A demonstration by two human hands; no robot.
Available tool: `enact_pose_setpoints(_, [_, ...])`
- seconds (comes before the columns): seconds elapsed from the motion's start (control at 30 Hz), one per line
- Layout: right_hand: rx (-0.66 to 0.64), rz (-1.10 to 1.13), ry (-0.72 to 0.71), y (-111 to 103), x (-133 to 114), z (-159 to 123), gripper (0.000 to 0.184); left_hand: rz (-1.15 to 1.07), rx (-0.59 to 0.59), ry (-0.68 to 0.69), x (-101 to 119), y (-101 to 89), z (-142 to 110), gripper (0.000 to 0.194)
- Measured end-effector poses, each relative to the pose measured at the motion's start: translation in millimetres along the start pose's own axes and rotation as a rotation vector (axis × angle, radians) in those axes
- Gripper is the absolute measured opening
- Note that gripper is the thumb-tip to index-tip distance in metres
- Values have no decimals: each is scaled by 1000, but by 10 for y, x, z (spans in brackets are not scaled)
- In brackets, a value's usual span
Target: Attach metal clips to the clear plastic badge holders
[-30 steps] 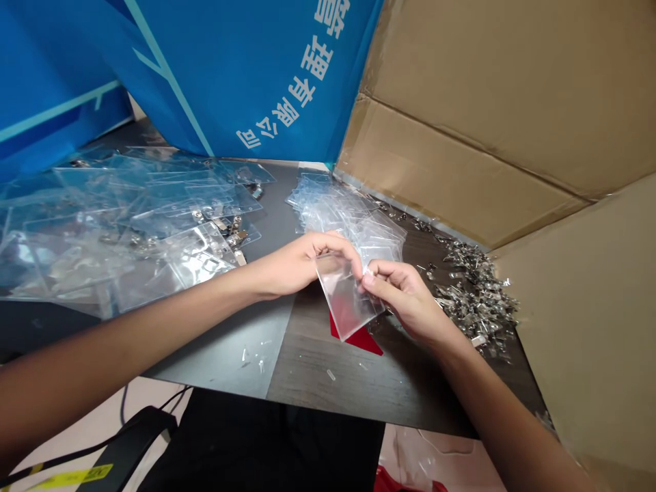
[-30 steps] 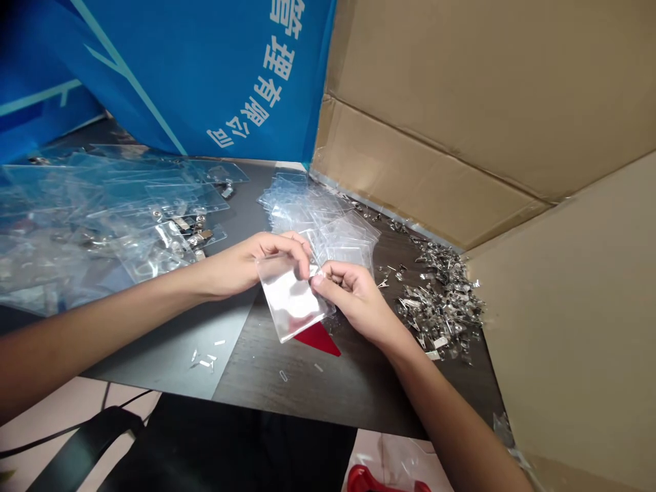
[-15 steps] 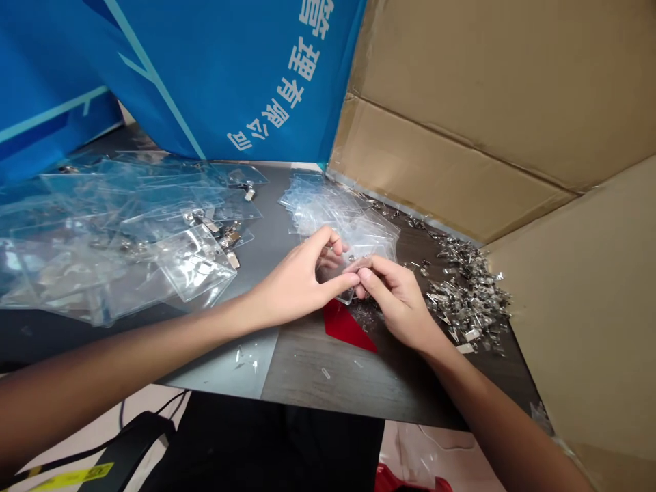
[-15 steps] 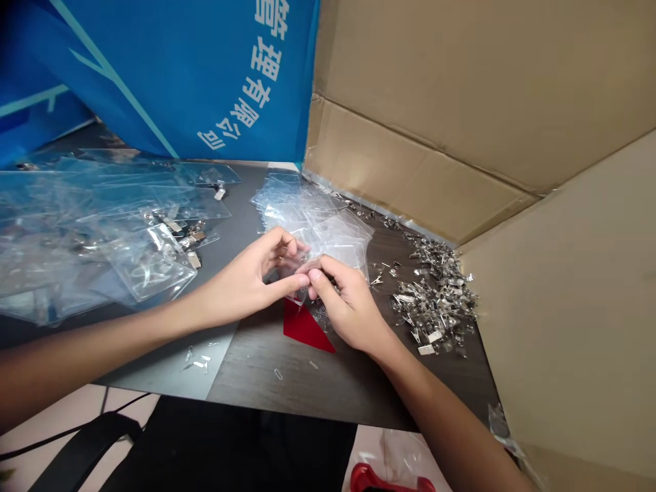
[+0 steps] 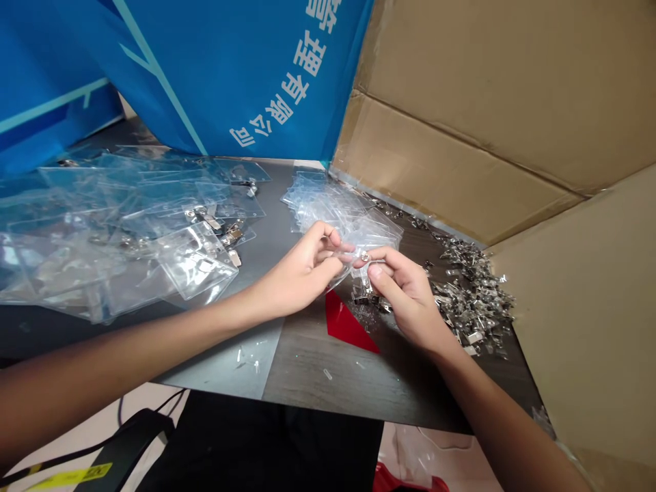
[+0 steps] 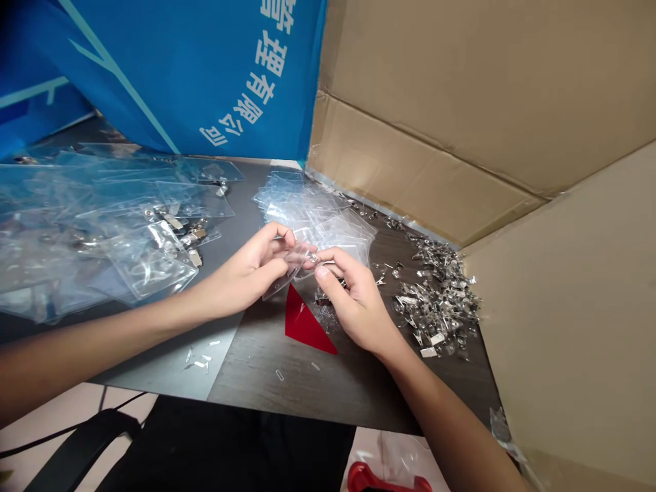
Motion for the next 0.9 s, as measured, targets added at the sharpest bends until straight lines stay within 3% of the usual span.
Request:
enact_pose_setpoints(0.13, [-15,-10,6,15,-13,3,23,57,-7,28,3,10,-26,20])
enact_pose_setpoints(0.27, [24,-81,-33,-5,-64,5,29,-25,-34,6,-54,40,-11,29])
enact_pose_setpoints(0.4, [66,-87,-53,-29,-79,9,42,-132,22,8,-77,-5,13,40])
enact_pose_setpoints(0.57, [116,-73,-22,-84,-36,18,44,-174,70,-18,-82,-39,14,46])
enact_pose_setpoints(0.77, [67,18,31,-82,40,56,17,-172,88,-13,-53,-45,12,48])
enact_pose_setpoints(0.9, [8,-5,58,-35,32,66,22,-188,94,1,-35,-58,12,48])
Point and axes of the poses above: each hand's wrist, its own z-axis towards the middle knuckle, its own y-axis out of the palm, x = y × z, the point moved 8 cm from there along z, towards the middle knuckle, and after that the axes turned 8 degrees about -x, right-handed, at the moved point
